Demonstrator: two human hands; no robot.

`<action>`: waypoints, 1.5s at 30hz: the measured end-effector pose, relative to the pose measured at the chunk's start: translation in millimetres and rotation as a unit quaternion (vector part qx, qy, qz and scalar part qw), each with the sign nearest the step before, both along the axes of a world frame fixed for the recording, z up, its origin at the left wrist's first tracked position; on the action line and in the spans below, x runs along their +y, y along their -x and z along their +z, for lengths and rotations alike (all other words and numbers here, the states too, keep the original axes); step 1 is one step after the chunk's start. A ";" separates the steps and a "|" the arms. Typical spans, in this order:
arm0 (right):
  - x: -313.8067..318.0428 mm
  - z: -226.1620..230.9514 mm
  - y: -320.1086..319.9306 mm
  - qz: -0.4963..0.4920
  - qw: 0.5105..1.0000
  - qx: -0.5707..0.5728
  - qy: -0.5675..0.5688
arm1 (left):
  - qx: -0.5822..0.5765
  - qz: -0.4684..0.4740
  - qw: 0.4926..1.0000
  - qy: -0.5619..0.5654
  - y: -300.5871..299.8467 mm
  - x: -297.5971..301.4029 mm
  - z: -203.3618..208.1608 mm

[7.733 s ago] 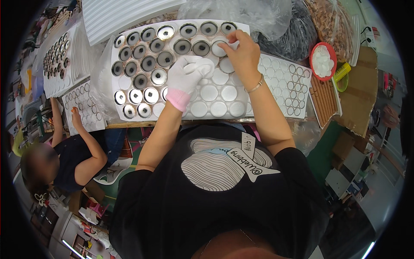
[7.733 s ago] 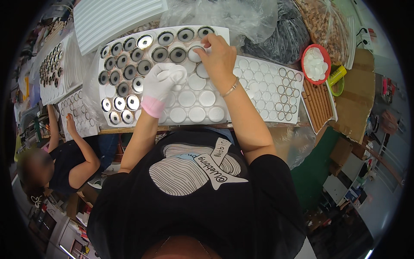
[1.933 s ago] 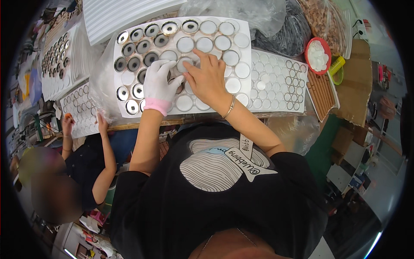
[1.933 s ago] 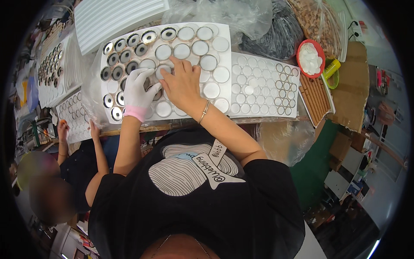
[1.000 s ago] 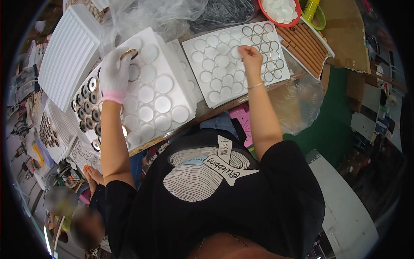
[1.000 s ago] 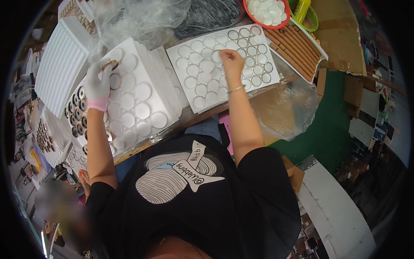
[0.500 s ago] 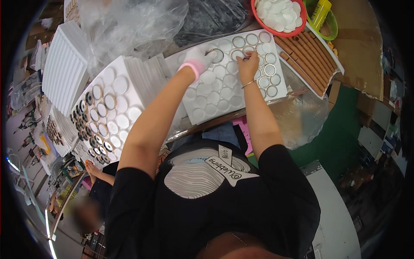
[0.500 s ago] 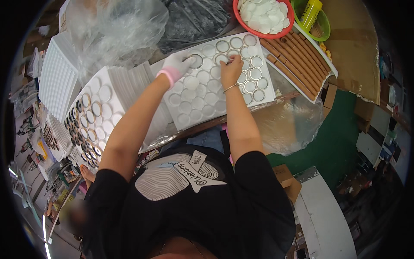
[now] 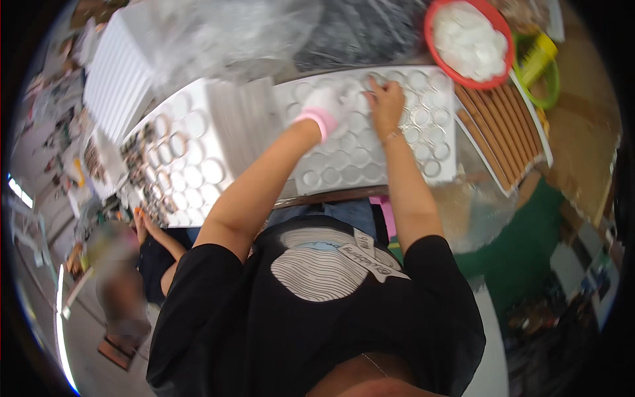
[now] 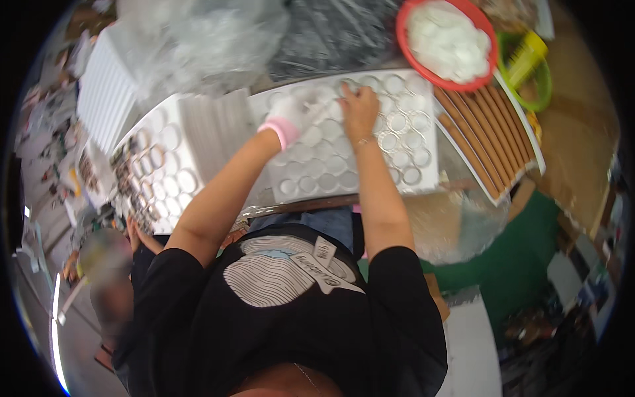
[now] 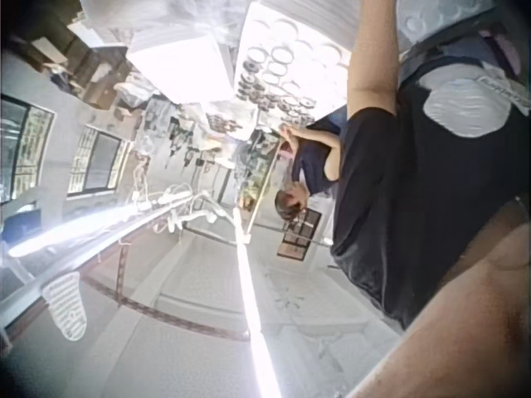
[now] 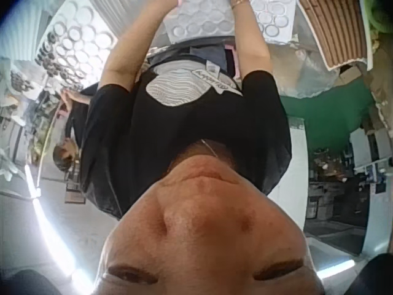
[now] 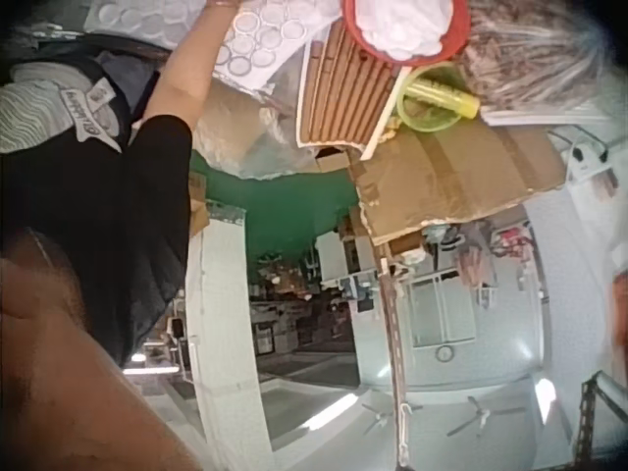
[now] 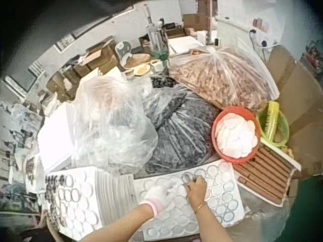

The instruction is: Manually placing circular components into a plastic organizer tray.

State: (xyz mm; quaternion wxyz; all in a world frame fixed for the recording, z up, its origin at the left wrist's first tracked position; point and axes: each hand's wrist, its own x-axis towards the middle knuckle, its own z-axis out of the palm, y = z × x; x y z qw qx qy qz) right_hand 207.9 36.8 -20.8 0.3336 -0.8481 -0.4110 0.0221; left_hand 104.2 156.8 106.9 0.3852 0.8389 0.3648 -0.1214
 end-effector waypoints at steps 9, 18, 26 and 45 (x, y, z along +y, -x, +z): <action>-3.4 12.5 -0.8 0.021 1.000 -0.004 -0.006 | -0.122 0.232 0.927 -0.267 181.0 97.7 166.8; 170.5 208.0 174.7 0.173 0.949 0.170 -0.201 | -0.085 0.065 0.862 -0.495 286.5 180.5 144.4; 251.5 218.4 246.4 0.241 0.970 -0.011 0.018 | -0.076 0.061 0.902 -0.421 300.1 147.6 136.5; 187.9 240.5 231.9 0.183 0.913 0.362 0.044 | -0.176 0.249 0.936 -0.175 352.6 164.2 156.4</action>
